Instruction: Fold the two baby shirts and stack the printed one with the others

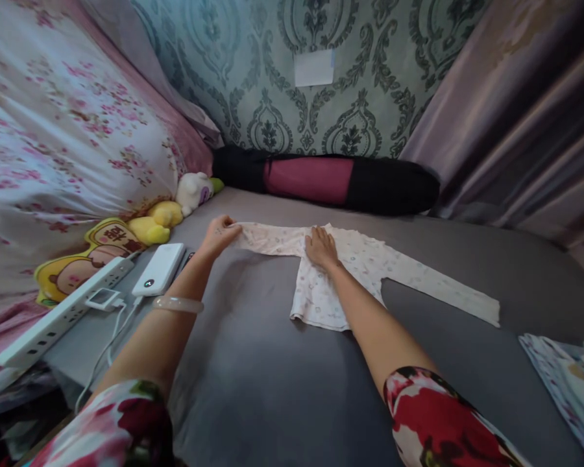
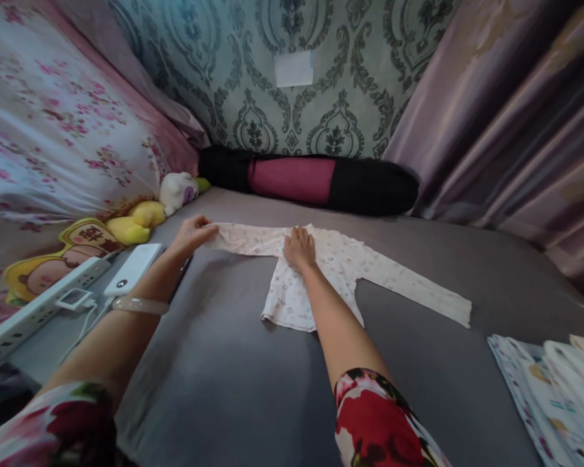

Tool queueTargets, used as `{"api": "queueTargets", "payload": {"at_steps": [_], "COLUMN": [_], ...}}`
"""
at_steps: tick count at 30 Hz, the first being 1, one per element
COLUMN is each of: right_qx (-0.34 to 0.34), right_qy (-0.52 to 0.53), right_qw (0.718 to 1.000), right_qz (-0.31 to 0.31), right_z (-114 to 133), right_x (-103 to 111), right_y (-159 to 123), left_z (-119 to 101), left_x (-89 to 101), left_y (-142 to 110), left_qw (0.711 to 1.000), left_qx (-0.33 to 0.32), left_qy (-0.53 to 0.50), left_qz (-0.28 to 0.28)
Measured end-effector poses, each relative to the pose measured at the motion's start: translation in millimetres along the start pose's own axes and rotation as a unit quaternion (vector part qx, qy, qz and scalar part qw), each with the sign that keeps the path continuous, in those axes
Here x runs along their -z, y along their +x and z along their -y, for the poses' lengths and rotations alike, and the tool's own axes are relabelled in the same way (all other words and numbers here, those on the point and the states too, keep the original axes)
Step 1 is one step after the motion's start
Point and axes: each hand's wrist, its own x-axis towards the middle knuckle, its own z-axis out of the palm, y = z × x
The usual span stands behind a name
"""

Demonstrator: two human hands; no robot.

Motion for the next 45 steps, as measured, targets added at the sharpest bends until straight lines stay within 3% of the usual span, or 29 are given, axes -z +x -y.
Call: {"api": "queueTargets", "payload": {"at_steps": [6,13,15,17,21,27,30,37,45], "right_qx": [-0.019,-0.04,-0.041,-0.041,-0.045,-0.045,-0.043,-0.006,-0.047], "right_qy": [-0.031,-0.058,-0.066,-0.072,-0.077,-0.064,-0.052,-0.06,-0.073], "right_qw": [0.999,0.997,0.997,0.997,0.996,0.997,0.998,0.998,0.996], "right_qz": [0.01,0.005,0.008,0.012,0.015,-0.001,-0.005,0.014,-0.015], "right_z": [11.6,23.5,23.9,23.9,24.1,24.1,21.8,-5.7,-39.2], "right_x": [-0.4,-4.1,-4.6,-4.8,-4.9,-6.3,-6.8,4.0,13.3], "right_y": [-3.8,-4.3,-4.9,-5.1,-4.7,-4.7,-3.2,6.4,11.8], "left_z": [24.6,40.5,36.4,28.6,2.3,-34.4,-33.3,-16.1,-16.7], "left_x": [-13.3,-40.9,-44.1,-46.4,-63.2,-132.5,-154.2,-148.0,-146.7], "left_y": [36.8,30.5,24.3,18.1,6.4,-10.0,-12.9,-11.0,-10.7], "left_qw": [0.993,0.961,0.947,0.936,0.93,0.924,0.934,0.936,0.933], "left_qx": [0.002,0.003,0.011,0.001,-0.081,-0.255,-0.241,-0.19,-0.191], "left_qy": [0.098,0.278,0.32,0.351,0.357,0.26,0.223,0.27,0.27], "left_qz": [-0.072,0.007,0.023,0.005,-0.023,0.114,0.143,0.121,0.143]}}
